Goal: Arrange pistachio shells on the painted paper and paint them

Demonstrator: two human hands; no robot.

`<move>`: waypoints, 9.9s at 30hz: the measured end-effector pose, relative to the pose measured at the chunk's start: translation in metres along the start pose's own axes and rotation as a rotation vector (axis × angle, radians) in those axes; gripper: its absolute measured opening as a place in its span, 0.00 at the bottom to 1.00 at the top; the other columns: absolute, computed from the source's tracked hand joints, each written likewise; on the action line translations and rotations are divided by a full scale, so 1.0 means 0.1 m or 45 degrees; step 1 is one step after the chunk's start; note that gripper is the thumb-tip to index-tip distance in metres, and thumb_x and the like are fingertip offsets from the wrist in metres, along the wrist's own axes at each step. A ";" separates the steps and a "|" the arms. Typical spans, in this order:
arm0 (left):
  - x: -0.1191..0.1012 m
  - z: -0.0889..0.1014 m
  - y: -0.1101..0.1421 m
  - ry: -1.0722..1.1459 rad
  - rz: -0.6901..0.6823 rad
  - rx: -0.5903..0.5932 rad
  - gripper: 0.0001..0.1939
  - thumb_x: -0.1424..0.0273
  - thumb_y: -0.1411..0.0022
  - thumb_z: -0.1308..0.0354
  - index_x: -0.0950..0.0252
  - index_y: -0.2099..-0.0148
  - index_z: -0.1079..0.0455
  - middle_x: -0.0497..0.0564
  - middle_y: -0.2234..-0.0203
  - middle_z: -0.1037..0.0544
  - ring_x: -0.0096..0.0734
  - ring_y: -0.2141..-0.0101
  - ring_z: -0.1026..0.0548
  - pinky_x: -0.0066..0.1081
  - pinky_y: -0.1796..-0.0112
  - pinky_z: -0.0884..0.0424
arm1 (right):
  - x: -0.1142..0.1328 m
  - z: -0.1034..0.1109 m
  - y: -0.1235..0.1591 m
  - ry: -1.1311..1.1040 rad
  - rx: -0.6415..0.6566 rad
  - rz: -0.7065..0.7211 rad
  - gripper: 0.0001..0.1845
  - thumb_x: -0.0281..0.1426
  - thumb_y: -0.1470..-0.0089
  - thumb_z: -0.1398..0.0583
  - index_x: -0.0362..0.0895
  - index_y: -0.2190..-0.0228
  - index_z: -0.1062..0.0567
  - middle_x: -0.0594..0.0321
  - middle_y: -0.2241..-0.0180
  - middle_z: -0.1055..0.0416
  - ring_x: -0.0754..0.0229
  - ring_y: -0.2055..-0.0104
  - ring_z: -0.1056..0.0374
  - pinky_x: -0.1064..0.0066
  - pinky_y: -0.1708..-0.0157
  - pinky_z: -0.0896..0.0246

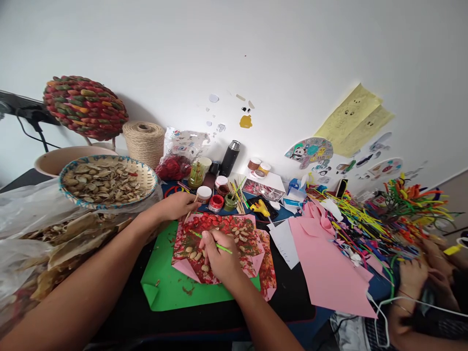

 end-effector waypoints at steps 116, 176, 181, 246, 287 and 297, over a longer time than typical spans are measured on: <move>-0.30 -0.30 0.08 0.752 0.093 0.283 0.29 0.39 0.42 0.36 0.61 0.68 0.33 0.47 0.78 0.22 0.37 0.75 0.20 0.31 0.73 0.25 | -0.25 0.45 0.24 -0.230 -0.099 -0.128 0.34 0.63 0.35 0.43 0.46 0.75 0.26 0.70 0.87 0.37 0.64 0.86 0.39 0.74 0.83 0.47; -0.21 -0.28 0.02 0.702 0.033 0.136 0.28 0.38 0.39 0.43 0.59 0.68 0.35 0.49 0.80 0.22 0.39 0.77 0.20 0.34 0.73 0.25 | -0.05 0.17 -0.04 0.112 -0.043 0.045 0.29 0.51 0.27 0.48 0.48 0.75 0.29 0.71 0.86 0.37 0.62 0.83 0.37 0.71 0.75 0.40; -0.19 -0.28 0.02 0.689 0.036 0.119 0.27 0.40 0.39 0.43 0.60 0.68 0.34 0.49 0.79 0.21 0.40 0.77 0.20 0.34 0.73 0.25 | -0.20 0.26 0.04 0.087 -0.068 -0.035 0.28 0.51 0.27 0.47 0.48 0.73 0.28 0.71 0.86 0.36 0.61 0.83 0.36 0.71 0.76 0.41; -0.24 -0.25 0.04 0.657 0.047 0.129 0.24 0.44 0.38 0.40 0.58 0.71 0.35 0.47 0.84 0.24 0.38 0.80 0.23 0.31 0.75 0.30 | -0.18 0.39 0.09 0.076 -0.110 -0.073 0.33 0.60 0.30 0.49 0.48 0.74 0.30 0.71 0.87 0.38 0.61 0.84 0.36 0.70 0.77 0.40; -0.34 -0.33 0.05 0.628 -0.038 0.161 0.28 0.39 0.39 0.43 0.60 0.67 0.34 0.49 0.77 0.22 0.39 0.76 0.21 0.31 0.72 0.27 | -0.18 0.35 0.09 0.042 -0.128 -0.038 0.31 0.56 0.28 0.48 0.48 0.73 0.29 0.71 0.85 0.37 0.62 0.83 0.37 0.70 0.77 0.41; -0.31 -0.37 0.03 0.635 -0.028 0.168 0.27 0.39 0.38 0.44 0.60 0.67 0.34 0.49 0.76 0.22 0.39 0.76 0.21 0.32 0.72 0.26 | -0.18 0.37 0.10 0.101 -0.114 -0.032 0.31 0.56 0.28 0.49 0.49 0.75 0.32 0.71 0.87 0.39 0.61 0.84 0.37 0.69 0.76 0.41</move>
Point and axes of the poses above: each hand's wrist, its own y-axis away from the middle knuckle, its own z-axis out of the back of the hand, x = y × z, the point moved 8 cm from there along -y, towards the middle knuckle
